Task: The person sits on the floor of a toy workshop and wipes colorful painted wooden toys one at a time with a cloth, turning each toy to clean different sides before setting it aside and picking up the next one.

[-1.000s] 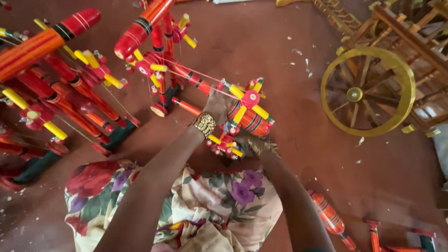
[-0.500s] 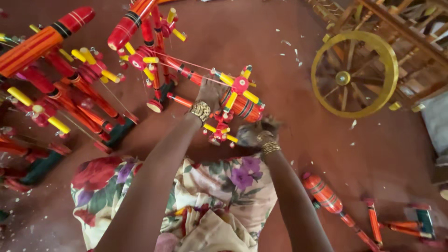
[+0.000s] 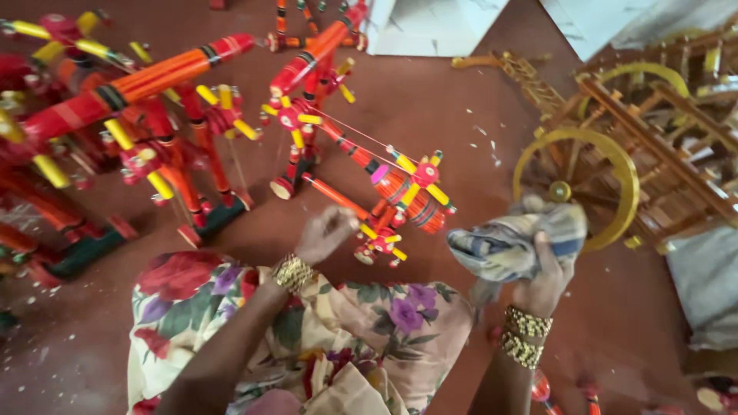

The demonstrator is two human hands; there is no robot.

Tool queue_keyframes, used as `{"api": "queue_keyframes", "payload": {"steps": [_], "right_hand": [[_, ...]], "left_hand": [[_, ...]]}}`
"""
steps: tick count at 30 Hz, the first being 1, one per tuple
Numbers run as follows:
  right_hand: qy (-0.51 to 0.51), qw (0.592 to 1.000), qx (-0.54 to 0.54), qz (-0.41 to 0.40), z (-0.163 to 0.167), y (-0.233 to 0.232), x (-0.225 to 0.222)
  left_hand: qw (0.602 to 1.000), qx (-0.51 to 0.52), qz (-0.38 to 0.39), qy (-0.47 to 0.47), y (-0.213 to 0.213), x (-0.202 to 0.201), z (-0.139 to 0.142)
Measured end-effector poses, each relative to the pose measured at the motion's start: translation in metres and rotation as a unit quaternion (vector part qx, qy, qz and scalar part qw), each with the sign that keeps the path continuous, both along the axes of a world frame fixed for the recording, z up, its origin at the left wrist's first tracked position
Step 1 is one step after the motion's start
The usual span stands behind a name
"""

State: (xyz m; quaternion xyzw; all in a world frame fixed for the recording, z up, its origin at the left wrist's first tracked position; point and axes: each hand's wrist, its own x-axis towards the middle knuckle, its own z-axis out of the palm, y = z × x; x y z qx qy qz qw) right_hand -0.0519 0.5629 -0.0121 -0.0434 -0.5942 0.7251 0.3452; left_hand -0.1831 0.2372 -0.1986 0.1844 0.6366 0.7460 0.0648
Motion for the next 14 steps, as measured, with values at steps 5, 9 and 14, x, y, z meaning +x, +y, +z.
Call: {"api": "queue_keyframes", "payload": {"steps": [5,9,14], "right_hand": [[-0.047,0.978,0.159,0.127,-0.004,-0.129,-0.013],[-0.013,0.834,0.454,0.314,-0.049,-0.200,-0.046],[-0.073,0.804,0.586,0.073,-0.102,-0.199,-0.143]], "left_hand": [[0.905,0.258,-0.241,-0.239,-0.020,0.035,0.012],[0.915,0.309,-0.236,-0.103,-0.062,0.025,-0.004],[0.917,0.311,-0.053,-0.245,-0.130,0.042,-0.009]]}}
